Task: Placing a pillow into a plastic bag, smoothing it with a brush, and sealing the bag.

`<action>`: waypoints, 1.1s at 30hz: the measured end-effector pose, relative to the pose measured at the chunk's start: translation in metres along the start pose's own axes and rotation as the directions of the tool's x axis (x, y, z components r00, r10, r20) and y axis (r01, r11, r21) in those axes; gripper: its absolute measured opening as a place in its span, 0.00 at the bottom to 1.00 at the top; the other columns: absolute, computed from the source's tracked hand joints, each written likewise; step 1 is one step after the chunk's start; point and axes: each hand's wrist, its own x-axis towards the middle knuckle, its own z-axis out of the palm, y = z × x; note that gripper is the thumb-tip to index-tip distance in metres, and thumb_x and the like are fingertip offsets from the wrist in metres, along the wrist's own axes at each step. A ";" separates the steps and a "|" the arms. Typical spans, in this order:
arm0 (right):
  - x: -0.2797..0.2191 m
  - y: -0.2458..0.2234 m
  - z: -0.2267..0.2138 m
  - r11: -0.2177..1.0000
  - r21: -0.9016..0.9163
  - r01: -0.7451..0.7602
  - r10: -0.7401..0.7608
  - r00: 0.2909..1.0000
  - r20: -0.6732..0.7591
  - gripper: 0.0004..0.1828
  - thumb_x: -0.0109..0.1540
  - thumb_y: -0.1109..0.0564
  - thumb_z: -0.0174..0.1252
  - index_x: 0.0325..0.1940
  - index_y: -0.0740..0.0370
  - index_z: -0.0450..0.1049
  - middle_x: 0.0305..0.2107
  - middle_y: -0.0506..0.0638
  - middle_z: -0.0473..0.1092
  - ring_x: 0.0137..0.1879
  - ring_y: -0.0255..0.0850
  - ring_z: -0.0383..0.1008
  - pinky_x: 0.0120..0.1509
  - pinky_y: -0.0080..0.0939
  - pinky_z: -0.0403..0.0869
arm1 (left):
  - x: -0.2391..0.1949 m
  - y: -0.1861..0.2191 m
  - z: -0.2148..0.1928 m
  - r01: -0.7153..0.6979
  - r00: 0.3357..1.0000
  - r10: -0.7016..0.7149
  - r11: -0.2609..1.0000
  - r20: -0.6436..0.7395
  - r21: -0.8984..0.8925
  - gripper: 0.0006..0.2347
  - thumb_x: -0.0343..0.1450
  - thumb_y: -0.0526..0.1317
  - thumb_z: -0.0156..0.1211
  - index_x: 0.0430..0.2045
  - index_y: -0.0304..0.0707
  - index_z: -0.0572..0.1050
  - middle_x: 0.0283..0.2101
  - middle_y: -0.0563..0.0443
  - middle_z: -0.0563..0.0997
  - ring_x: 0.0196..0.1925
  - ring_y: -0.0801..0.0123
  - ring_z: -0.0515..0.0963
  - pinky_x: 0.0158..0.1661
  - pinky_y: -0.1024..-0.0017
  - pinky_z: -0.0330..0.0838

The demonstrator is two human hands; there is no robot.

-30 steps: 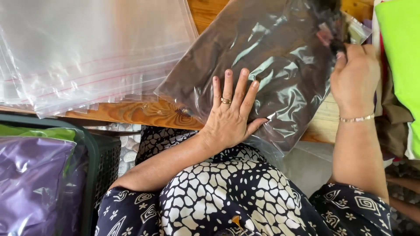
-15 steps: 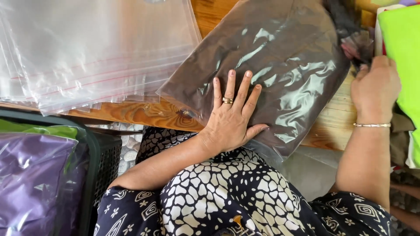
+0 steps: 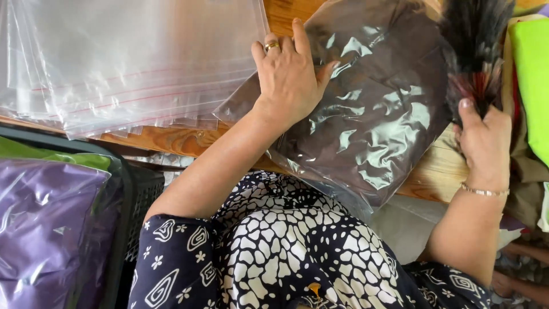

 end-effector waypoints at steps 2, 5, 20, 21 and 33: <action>-0.042 -0.019 -0.002 0.907 0.374 -0.195 0.154 0.979 0.136 0.18 0.74 0.51 0.45 0.38 0.70 0.64 0.14 0.58 0.58 0.20 0.36 0.58 0.20 0.34 0.53 | 0.007 0.004 0.009 0.084 0.983 -0.095 0.993 -0.156 -0.079 0.38 0.66 0.70 0.42 0.51 0.26 0.62 0.34 0.45 0.78 0.45 0.48 0.75 0.39 0.58 0.61; -0.082 0.005 0.014 0.662 0.737 -0.133 -0.039 0.977 0.211 0.20 0.70 0.56 0.47 0.29 0.73 0.60 0.14 0.57 0.60 0.13 0.34 0.53 0.15 0.31 0.54 | 0.025 -0.004 0.000 0.214 0.972 -0.142 0.861 0.187 -0.461 0.30 0.64 0.68 0.35 0.23 0.37 0.72 0.26 0.42 0.79 0.31 0.45 0.77 0.35 0.53 0.67; -0.051 -0.034 0.042 0.119 0.960 -0.253 -0.166 0.948 0.271 0.24 0.63 0.54 0.46 0.62 0.68 0.60 0.57 0.61 0.65 0.56 0.70 0.68 0.55 0.64 0.72 | 0.023 0.053 -0.133 -0.651 0.574 0.354 0.745 -0.738 -0.149 0.04 0.67 0.36 0.49 0.24 0.34 0.64 0.22 0.48 0.62 0.21 0.64 0.56 0.22 0.69 0.52; -0.052 -0.031 0.037 0.118 0.959 -0.258 -0.164 0.948 0.275 0.24 0.63 0.54 0.46 0.62 0.68 0.60 0.57 0.61 0.65 0.56 0.70 0.68 0.55 0.64 0.72 | 0.020 0.060 -0.136 -0.650 0.577 0.355 0.745 -0.735 -0.150 0.04 0.67 0.36 0.49 0.24 0.34 0.64 0.22 0.48 0.62 0.21 0.64 0.56 0.22 0.69 0.52; -0.061 0.102 -0.029 0.335 0.932 -0.140 0.342 0.940 0.018 0.32 0.57 0.35 0.47 0.60 0.51 0.71 0.43 0.42 0.74 0.44 0.42 0.80 0.46 0.41 0.82 | -0.107 0.175 0.001 -0.406 0.901 0.336 0.877 -0.274 -0.258 0.17 0.64 0.38 0.51 0.47 0.34 0.74 0.32 0.43 0.73 0.29 0.53 0.72 0.22 0.64 0.53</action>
